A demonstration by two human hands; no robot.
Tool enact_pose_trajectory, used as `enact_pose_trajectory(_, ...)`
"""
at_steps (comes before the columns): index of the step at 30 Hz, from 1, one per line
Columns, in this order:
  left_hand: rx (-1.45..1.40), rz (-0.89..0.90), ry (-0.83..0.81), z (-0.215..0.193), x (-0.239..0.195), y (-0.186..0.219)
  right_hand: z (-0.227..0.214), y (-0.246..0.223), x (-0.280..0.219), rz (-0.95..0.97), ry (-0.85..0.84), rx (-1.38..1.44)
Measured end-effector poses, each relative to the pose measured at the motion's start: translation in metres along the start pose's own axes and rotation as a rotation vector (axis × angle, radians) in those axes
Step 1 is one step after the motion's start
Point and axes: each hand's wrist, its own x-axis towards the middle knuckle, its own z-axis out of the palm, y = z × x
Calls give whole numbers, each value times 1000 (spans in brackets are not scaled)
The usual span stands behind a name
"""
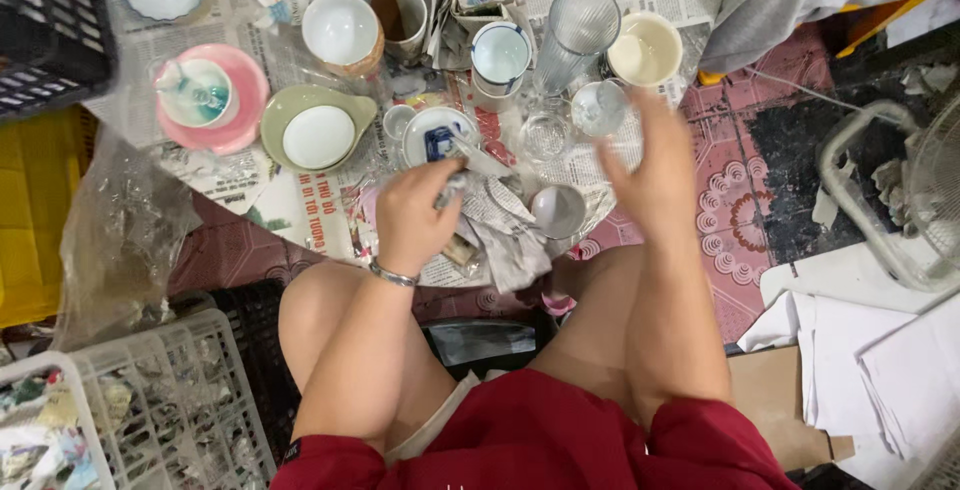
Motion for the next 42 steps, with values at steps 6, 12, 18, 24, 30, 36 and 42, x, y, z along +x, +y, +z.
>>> enact_pose_trajectory(6, 126, 228, -19, -33, -46, 64, -3, -98, -111, -427, -221, 560)
enact_pose_trajectory(12, 49, 421, -29, -68, -109, 114, 6, -113, -152, -278, -43, 425)
enact_pose_trajectory(18, -33, 510, 49, -81, -158, 128, 8, -100, -170, -209, -247, 320)
enact_pose_trajectory(24, -272, 293, 226, -66, -174, 115, 23, -65, -189, -191, -177, 521)
enact_pose_trajectory(30, -619, -261, -182, -48, -177, 81, 44, -36, -222, 110, -419, 1047)
enact_pose_trajectory(36, -623, -99, -135, -37, -166, 80, 29, -47, -201, -102, -459, 1015)
enact_pose_trajectory(42, -500, -334, -191, -38, -162, 89, 28, -50, -200, 143, -455, 1236)
